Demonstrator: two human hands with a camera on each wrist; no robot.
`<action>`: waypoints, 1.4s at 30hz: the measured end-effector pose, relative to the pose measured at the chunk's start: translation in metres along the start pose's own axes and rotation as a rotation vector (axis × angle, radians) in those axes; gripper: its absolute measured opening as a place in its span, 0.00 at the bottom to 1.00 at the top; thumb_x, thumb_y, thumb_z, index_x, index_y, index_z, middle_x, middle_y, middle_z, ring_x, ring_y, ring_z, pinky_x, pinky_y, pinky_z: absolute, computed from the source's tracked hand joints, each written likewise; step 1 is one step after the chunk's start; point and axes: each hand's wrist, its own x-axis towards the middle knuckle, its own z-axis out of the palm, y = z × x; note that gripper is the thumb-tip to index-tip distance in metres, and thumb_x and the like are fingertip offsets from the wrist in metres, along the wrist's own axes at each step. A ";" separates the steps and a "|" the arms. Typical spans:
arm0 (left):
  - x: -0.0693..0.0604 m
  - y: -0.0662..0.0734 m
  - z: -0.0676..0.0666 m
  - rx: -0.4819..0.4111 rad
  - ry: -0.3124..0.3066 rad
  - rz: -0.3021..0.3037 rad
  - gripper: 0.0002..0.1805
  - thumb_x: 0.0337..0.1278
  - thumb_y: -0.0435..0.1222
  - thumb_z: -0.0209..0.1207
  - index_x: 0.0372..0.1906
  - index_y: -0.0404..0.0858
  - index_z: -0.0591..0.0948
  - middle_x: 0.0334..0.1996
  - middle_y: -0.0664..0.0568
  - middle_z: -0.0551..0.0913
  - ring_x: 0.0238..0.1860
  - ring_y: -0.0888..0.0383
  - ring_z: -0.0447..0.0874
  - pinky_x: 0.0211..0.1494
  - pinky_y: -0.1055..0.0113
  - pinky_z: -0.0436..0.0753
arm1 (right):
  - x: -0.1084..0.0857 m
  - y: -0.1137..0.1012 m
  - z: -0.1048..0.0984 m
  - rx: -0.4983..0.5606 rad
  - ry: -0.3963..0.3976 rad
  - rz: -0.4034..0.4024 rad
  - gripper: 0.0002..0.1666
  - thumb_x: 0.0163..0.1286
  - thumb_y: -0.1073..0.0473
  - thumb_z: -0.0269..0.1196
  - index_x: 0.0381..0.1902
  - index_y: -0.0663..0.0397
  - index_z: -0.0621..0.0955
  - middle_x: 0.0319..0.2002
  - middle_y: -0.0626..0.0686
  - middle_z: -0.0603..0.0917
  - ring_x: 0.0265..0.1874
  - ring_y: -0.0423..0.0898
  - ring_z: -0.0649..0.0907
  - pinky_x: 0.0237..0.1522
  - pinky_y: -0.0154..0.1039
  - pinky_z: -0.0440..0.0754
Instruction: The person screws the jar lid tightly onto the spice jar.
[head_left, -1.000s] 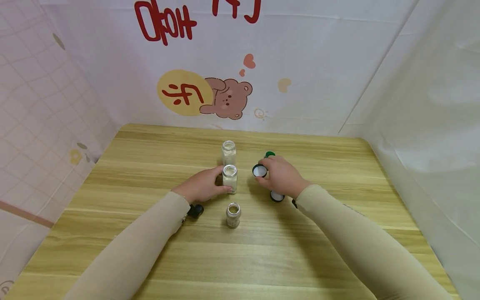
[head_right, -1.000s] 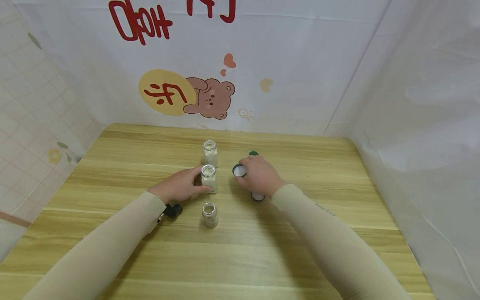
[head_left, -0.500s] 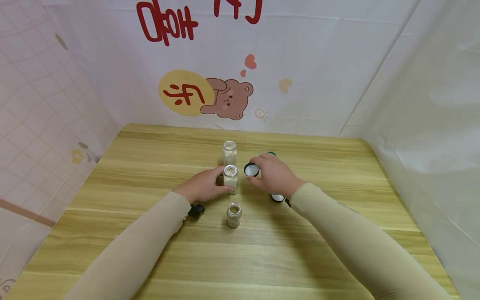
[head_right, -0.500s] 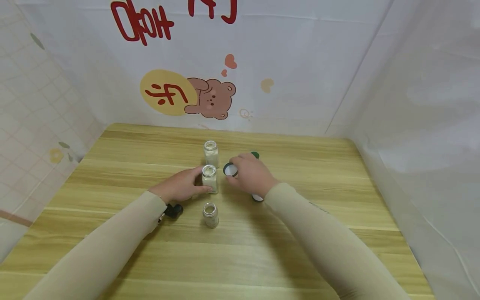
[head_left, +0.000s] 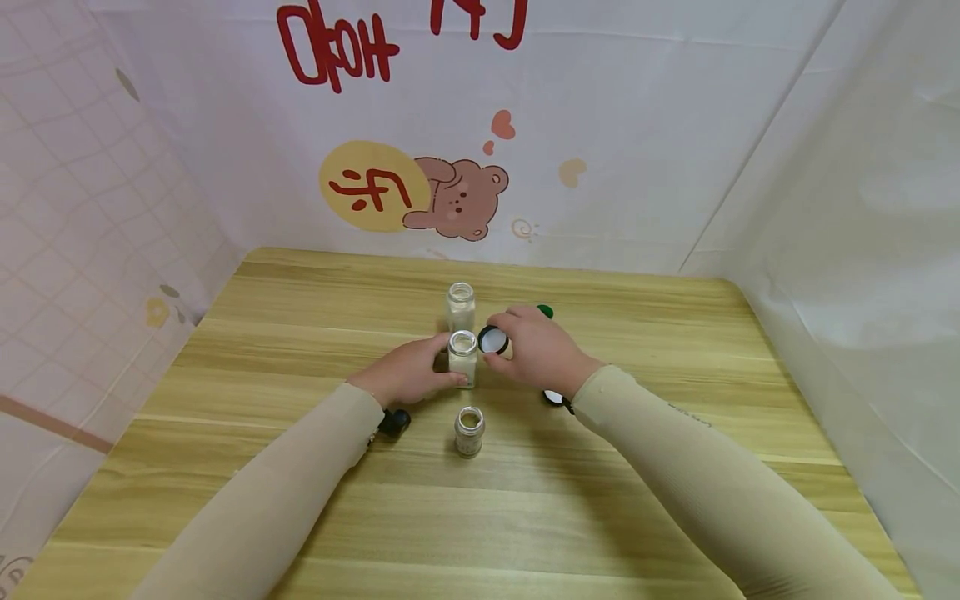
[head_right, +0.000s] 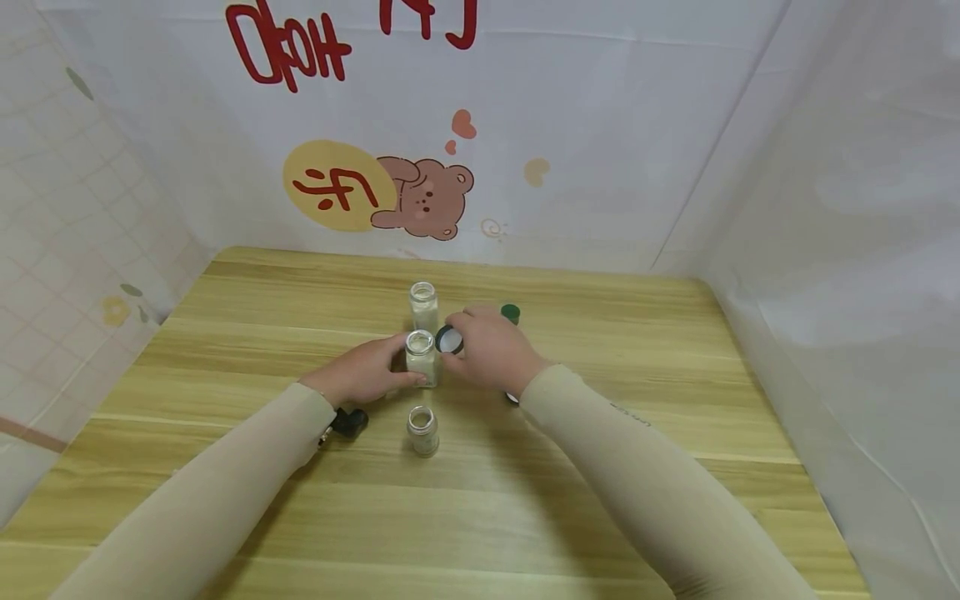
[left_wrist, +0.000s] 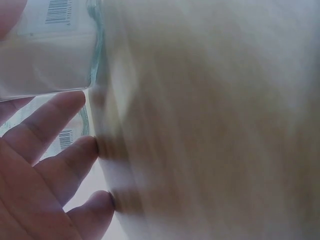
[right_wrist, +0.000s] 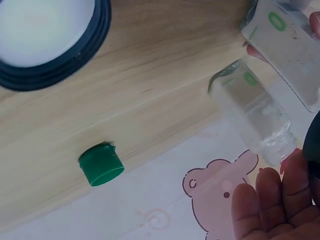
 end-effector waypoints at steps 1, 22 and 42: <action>0.000 0.000 0.000 0.000 0.000 0.000 0.29 0.65 0.57 0.69 0.68 0.59 0.75 0.66 0.54 0.80 0.71 0.51 0.76 0.77 0.46 0.72 | 0.000 0.000 0.000 0.000 0.001 -0.001 0.23 0.69 0.49 0.70 0.55 0.57 0.84 0.42 0.50 0.84 0.47 0.50 0.81 0.55 0.46 0.83; 0.003 -0.003 0.003 0.007 0.011 0.006 0.27 0.65 0.57 0.69 0.66 0.60 0.76 0.63 0.55 0.82 0.70 0.51 0.77 0.76 0.45 0.73 | 0.008 -0.004 -0.005 0.083 -0.035 -0.007 0.28 0.70 0.50 0.73 0.60 0.60 0.80 0.53 0.55 0.85 0.55 0.52 0.83 0.61 0.47 0.83; 0.000 -0.001 0.001 0.021 0.004 0.007 0.30 0.65 0.57 0.68 0.69 0.63 0.74 0.69 0.54 0.80 0.71 0.48 0.77 0.75 0.41 0.73 | 0.018 -0.012 0.002 0.329 -0.101 0.036 0.27 0.70 0.52 0.74 0.60 0.59 0.78 0.52 0.53 0.87 0.54 0.48 0.88 0.61 0.46 0.85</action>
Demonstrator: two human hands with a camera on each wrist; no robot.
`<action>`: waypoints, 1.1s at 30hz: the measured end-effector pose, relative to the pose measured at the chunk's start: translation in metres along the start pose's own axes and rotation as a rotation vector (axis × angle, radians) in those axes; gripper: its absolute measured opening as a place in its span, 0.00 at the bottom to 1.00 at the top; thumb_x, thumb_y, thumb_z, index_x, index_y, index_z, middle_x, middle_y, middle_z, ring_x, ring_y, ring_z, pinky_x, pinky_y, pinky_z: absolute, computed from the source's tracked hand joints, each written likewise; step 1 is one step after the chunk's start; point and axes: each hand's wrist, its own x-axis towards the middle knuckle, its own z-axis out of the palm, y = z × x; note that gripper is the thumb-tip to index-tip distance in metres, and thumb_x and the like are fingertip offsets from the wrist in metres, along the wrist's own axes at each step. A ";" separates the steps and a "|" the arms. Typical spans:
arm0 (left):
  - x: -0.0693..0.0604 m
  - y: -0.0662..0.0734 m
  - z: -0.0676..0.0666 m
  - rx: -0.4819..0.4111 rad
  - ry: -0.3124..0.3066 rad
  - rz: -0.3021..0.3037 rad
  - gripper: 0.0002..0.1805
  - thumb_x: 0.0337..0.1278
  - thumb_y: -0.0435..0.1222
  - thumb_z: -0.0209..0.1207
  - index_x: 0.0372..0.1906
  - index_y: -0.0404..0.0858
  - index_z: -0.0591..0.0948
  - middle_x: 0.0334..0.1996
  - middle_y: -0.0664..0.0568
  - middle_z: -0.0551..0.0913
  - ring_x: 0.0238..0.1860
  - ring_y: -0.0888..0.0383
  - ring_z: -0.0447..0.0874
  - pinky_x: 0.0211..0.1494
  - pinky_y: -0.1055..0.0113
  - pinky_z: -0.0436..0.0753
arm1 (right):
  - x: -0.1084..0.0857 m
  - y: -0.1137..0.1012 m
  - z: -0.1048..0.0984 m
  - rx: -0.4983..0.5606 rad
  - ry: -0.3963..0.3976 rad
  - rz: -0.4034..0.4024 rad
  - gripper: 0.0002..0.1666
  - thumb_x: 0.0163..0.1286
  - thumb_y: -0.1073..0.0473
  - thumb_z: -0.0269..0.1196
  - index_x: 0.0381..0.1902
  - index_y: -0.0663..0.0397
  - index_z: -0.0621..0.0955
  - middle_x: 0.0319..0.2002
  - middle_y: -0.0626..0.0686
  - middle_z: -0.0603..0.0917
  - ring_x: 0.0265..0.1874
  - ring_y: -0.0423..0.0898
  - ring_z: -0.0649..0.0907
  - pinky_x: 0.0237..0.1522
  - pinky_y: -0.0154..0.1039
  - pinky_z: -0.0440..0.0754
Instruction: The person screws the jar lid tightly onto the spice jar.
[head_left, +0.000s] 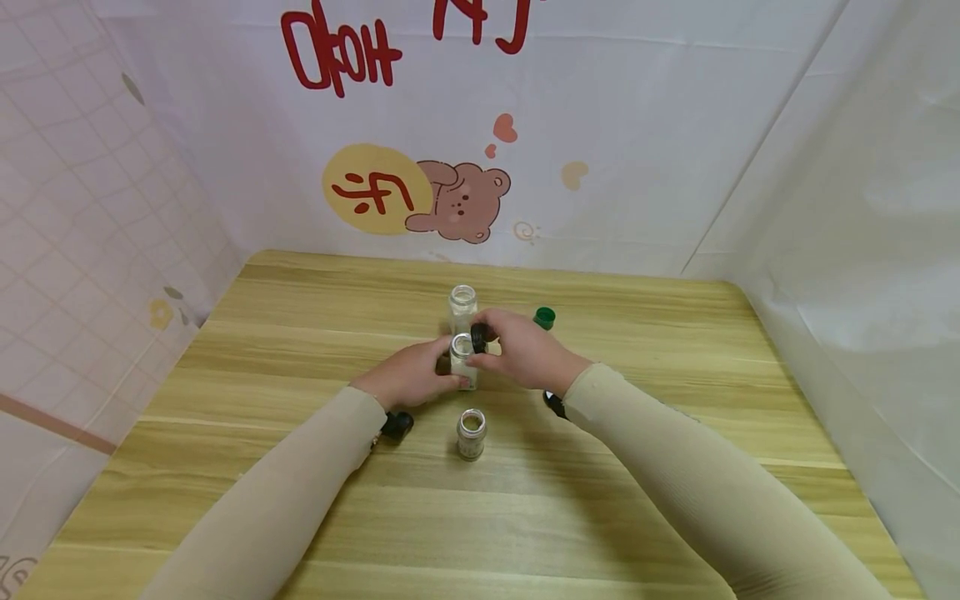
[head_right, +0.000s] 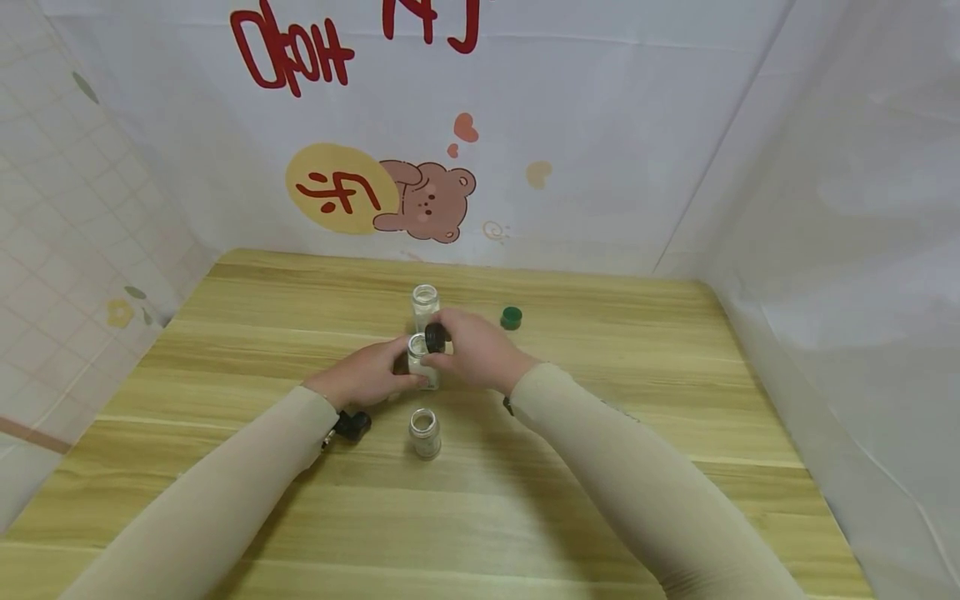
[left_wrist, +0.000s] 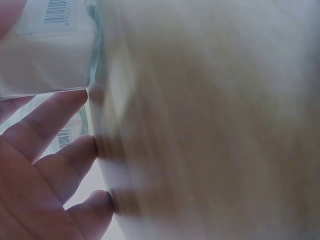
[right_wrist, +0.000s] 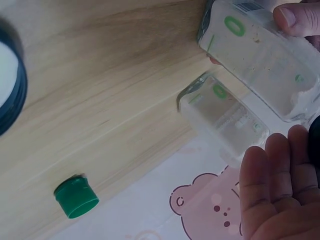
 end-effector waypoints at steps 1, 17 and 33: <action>0.000 0.000 0.000 0.001 0.000 -0.001 0.29 0.65 0.57 0.68 0.69 0.63 0.75 0.68 0.54 0.80 0.71 0.48 0.77 0.75 0.41 0.73 | 0.000 0.000 0.000 0.002 -0.002 -0.001 0.27 0.70 0.52 0.74 0.60 0.58 0.78 0.52 0.52 0.87 0.54 0.48 0.88 0.61 0.46 0.85; 0.000 -0.001 0.000 0.012 0.004 0.023 0.28 0.66 0.57 0.68 0.68 0.63 0.75 0.68 0.54 0.81 0.70 0.48 0.78 0.75 0.43 0.74 | 0.006 -0.005 0.003 -0.057 -0.022 -0.025 0.25 0.71 0.49 0.73 0.57 0.56 0.80 0.49 0.50 0.86 0.50 0.46 0.85 0.58 0.45 0.84; -0.001 0.000 -0.001 0.011 -0.006 0.039 0.26 0.66 0.56 0.68 0.66 0.63 0.76 0.64 0.52 0.83 0.67 0.48 0.81 0.72 0.43 0.77 | 0.010 -0.005 0.007 -0.141 -0.016 -0.040 0.27 0.69 0.49 0.75 0.59 0.56 0.81 0.53 0.54 0.86 0.53 0.49 0.84 0.61 0.45 0.83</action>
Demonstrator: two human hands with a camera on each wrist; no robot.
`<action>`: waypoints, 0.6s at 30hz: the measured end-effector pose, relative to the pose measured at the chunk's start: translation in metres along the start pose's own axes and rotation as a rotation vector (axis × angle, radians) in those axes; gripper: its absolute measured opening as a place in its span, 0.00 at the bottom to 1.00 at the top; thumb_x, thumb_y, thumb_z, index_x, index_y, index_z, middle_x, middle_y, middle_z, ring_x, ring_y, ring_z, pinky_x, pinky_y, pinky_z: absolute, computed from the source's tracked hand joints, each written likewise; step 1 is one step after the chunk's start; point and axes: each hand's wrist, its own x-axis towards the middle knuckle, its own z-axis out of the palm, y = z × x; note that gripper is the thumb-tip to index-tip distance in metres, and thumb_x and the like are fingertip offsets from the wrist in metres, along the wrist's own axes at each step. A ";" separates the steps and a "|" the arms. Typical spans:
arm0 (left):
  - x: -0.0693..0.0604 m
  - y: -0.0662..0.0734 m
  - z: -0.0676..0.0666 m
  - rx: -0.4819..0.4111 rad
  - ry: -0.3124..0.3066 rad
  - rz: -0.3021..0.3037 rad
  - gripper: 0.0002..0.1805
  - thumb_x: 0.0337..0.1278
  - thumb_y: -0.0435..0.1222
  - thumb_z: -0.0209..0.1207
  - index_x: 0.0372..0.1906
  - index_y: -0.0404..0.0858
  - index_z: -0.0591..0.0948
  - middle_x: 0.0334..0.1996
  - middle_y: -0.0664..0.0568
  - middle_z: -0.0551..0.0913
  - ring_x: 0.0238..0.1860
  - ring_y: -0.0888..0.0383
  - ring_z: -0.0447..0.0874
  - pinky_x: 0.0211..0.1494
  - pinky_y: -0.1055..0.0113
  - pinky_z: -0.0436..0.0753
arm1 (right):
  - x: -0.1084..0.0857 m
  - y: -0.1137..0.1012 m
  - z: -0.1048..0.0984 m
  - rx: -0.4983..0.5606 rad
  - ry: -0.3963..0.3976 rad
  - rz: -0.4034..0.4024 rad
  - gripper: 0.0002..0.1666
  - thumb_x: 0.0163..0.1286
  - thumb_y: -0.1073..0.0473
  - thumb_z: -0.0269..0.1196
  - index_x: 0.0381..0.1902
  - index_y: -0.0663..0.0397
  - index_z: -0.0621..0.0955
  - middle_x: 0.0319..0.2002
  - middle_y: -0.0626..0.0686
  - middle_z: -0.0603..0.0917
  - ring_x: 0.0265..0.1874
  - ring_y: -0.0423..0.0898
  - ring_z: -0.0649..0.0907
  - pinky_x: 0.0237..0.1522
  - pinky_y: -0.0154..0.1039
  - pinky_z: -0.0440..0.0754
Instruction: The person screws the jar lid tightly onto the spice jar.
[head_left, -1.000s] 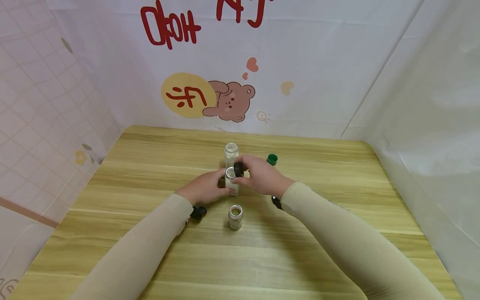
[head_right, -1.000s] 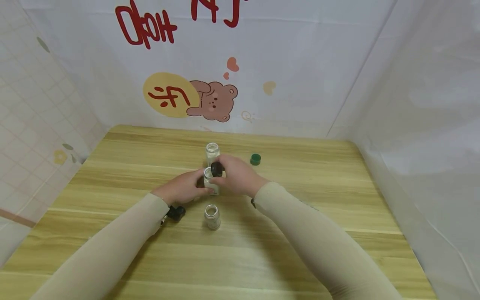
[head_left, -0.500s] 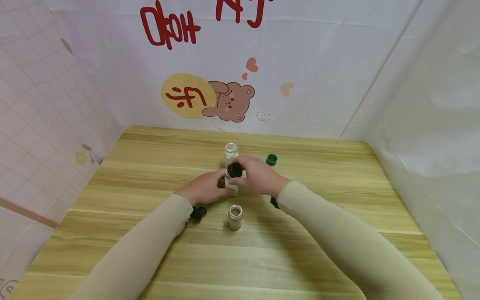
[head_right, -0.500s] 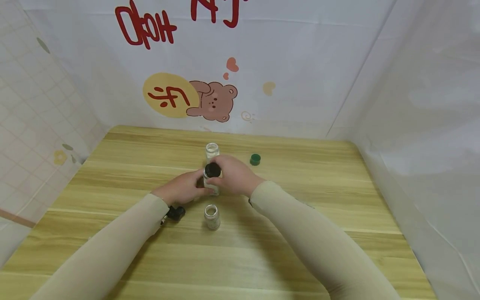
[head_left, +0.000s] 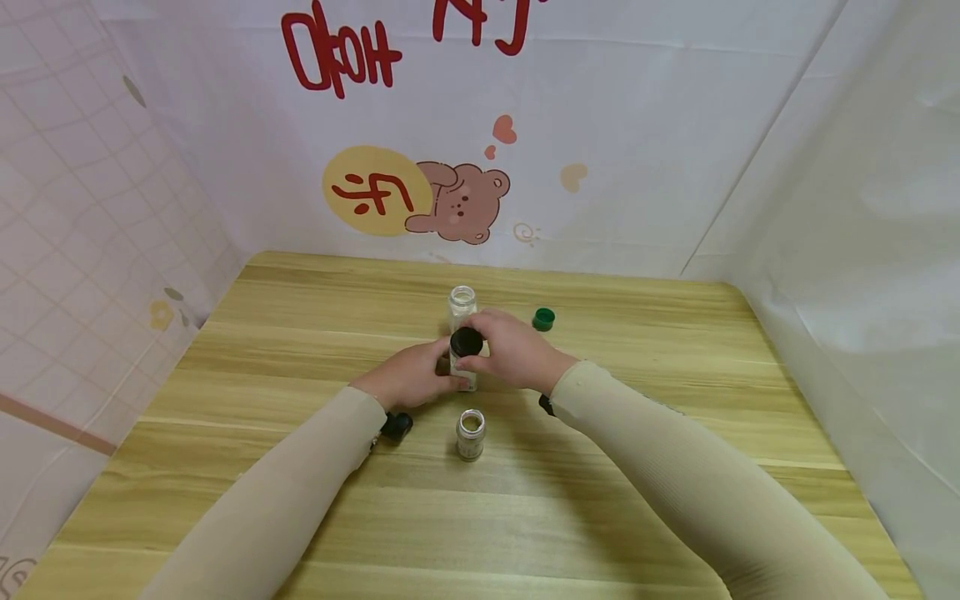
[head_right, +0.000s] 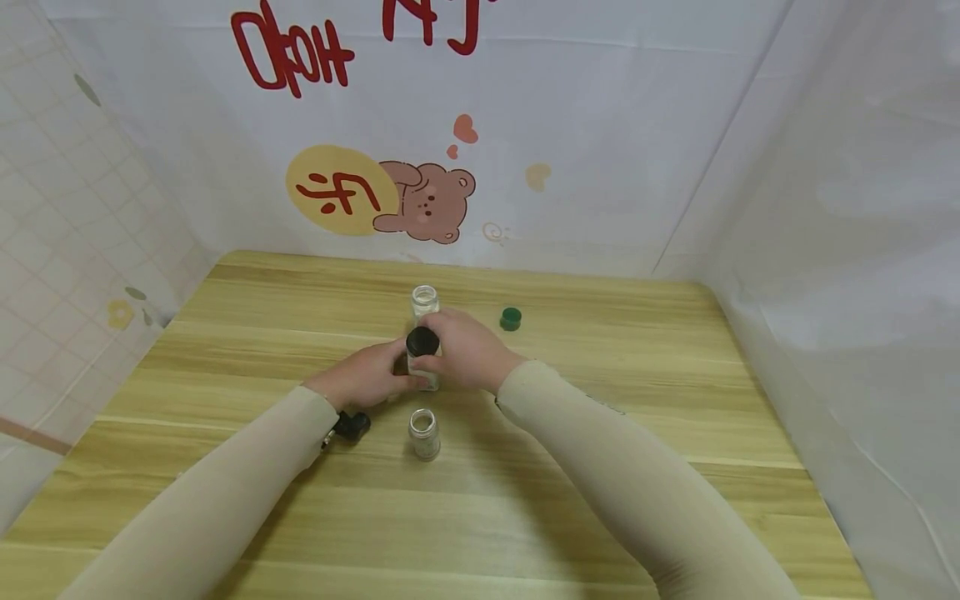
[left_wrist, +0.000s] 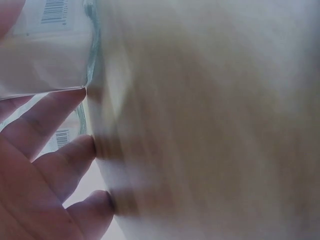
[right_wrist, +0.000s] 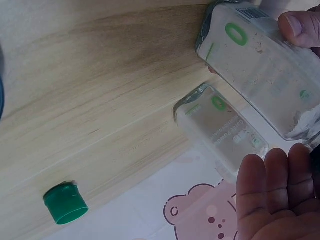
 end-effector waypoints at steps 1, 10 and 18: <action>0.000 0.000 0.000 0.002 0.001 0.002 0.26 0.66 0.56 0.68 0.66 0.63 0.76 0.64 0.52 0.84 0.67 0.48 0.81 0.72 0.43 0.77 | 0.000 0.000 0.000 -0.002 -0.001 0.002 0.28 0.69 0.49 0.75 0.59 0.56 0.81 0.54 0.54 0.85 0.54 0.49 0.84 0.61 0.45 0.83; 0.000 -0.001 0.000 0.015 0.003 0.001 0.26 0.65 0.58 0.67 0.65 0.62 0.76 0.64 0.51 0.83 0.67 0.48 0.81 0.72 0.44 0.77 | 0.000 -0.004 -0.001 -0.030 -0.010 -0.009 0.29 0.68 0.45 0.75 0.59 0.56 0.81 0.54 0.54 0.83 0.52 0.49 0.84 0.58 0.44 0.84; 0.001 0.001 -0.001 0.006 -0.004 -0.009 0.26 0.65 0.59 0.67 0.65 0.62 0.77 0.64 0.52 0.83 0.66 0.50 0.81 0.72 0.45 0.77 | -0.001 -0.005 -0.002 -0.033 -0.009 -0.027 0.28 0.67 0.46 0.76 0.57 0.55 0.82 0.51 0.53 0.82 0.49 0.48 0.82 0.53 0.43 0.84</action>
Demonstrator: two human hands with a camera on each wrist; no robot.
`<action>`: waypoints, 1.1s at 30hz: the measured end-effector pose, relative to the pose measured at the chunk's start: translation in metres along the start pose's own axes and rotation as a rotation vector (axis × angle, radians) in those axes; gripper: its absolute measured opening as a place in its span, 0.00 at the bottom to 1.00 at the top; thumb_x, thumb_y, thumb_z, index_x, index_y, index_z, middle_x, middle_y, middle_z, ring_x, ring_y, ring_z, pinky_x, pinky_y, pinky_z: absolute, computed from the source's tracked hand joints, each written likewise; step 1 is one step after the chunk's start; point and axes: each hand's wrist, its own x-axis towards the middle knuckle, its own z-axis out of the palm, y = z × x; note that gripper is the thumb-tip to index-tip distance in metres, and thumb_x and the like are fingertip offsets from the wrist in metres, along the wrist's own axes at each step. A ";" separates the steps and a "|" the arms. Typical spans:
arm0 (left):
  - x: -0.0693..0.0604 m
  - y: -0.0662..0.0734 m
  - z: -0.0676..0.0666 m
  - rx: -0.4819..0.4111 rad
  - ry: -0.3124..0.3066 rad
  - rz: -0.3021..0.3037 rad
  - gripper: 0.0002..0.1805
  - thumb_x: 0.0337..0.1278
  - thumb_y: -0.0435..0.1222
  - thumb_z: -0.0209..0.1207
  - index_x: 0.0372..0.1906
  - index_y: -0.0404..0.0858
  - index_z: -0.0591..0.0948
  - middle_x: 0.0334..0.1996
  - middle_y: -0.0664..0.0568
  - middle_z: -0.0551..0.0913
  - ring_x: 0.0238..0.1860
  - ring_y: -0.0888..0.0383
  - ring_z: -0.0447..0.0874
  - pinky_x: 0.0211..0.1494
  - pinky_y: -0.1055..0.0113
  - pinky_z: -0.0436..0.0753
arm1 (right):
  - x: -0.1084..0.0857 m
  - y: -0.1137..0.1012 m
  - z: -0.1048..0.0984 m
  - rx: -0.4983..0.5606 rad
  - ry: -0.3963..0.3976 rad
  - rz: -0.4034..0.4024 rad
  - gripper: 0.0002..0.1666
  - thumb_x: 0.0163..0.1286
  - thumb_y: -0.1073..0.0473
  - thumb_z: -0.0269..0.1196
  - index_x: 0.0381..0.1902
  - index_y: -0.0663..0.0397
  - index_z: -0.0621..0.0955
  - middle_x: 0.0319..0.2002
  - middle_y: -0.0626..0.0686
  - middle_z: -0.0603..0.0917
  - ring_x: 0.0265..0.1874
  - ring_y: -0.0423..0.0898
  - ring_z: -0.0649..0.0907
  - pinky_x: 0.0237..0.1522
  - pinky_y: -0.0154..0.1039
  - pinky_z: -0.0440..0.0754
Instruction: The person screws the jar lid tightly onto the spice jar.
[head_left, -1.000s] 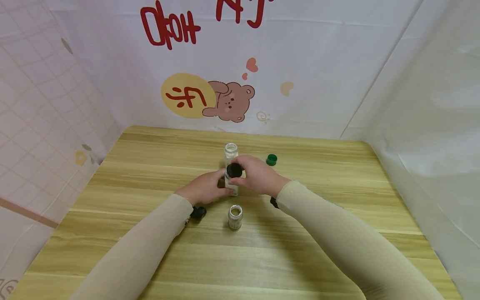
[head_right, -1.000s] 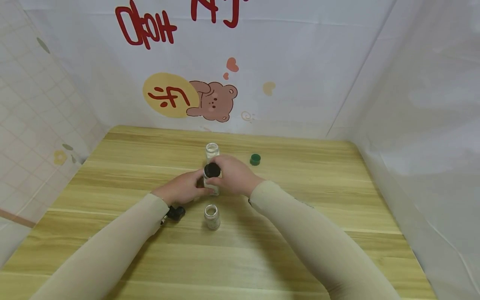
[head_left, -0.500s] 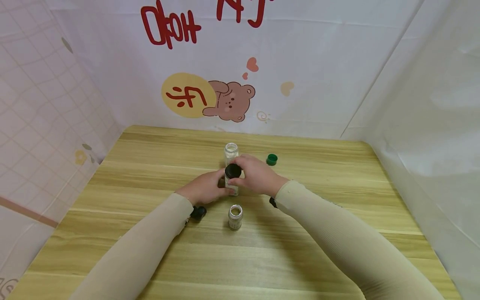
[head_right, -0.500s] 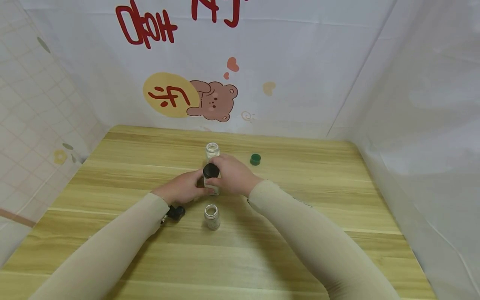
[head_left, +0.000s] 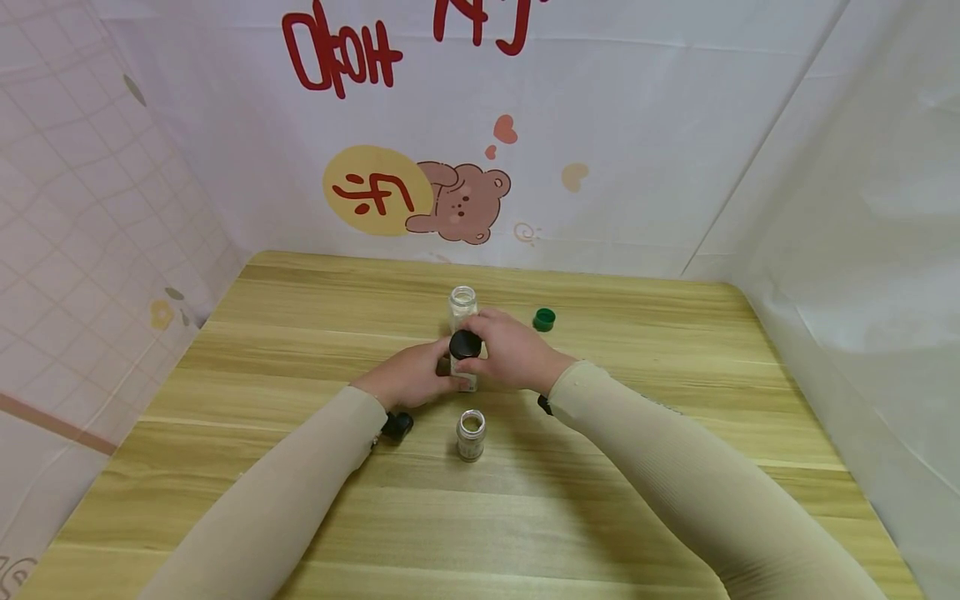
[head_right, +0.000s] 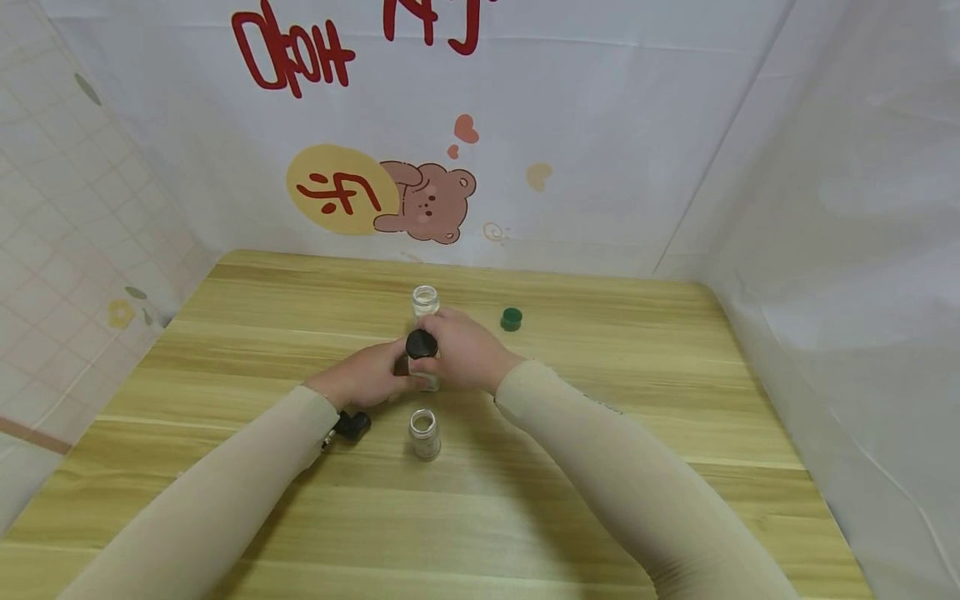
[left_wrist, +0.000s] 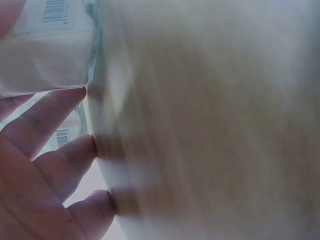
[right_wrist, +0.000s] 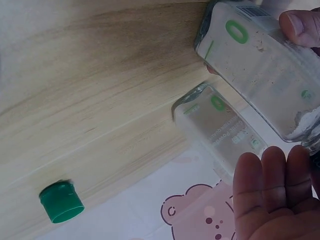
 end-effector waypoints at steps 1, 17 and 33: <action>0.000 0.000 0.000 0.000 0.000 0.000 0.26 0.65 0.59 0.67 0.64 0.62 0.77 0.63 0.52 0.83 0.65 0.50 0.81 0.71 0.46 0.77 | 0.000 0.000 0.000 -0.001 -0.002 0.001 0.28 0.67 0.46 0.76 0.57 0.55 0.81 0.51 0.53 0.82 0.49 0.48 0.82 0.53 0.43 0.84; 0.001 -0.001 0.000 0.004 -0.003 -0.003 0.26 0.65 0.59 0.67 0.65 0.61 0.77 0.65 0.52 0.82 0.67 0.49 0.80 0.72 0.46 0.76 | 0.000 -0.002 -0.003 -0.018 -0.027 0.009 0.29 0.68 0.45 0.75 0.59 0.54 0.81 0.52 0.54 0.81 0.50 0.49 0.81 0.54 0.43 0.83; 0.000 0.000 0.000 0.007 -0.006 -0.014 0.27 0.66 0.59 0.67 0.66 0.63 0.76 0.65 0.54 0.82 0.67 0.50 0.80 0.72 0.46 0.76 | 0.002 -0.002 -0.004 -0.017 -0.049 -0.001 0.29 0.69 0.46 0.75 0.60 0.54 0.82 0.52 0.54 0.81 0.51 0.50 0.81 0.56 0.44 0.83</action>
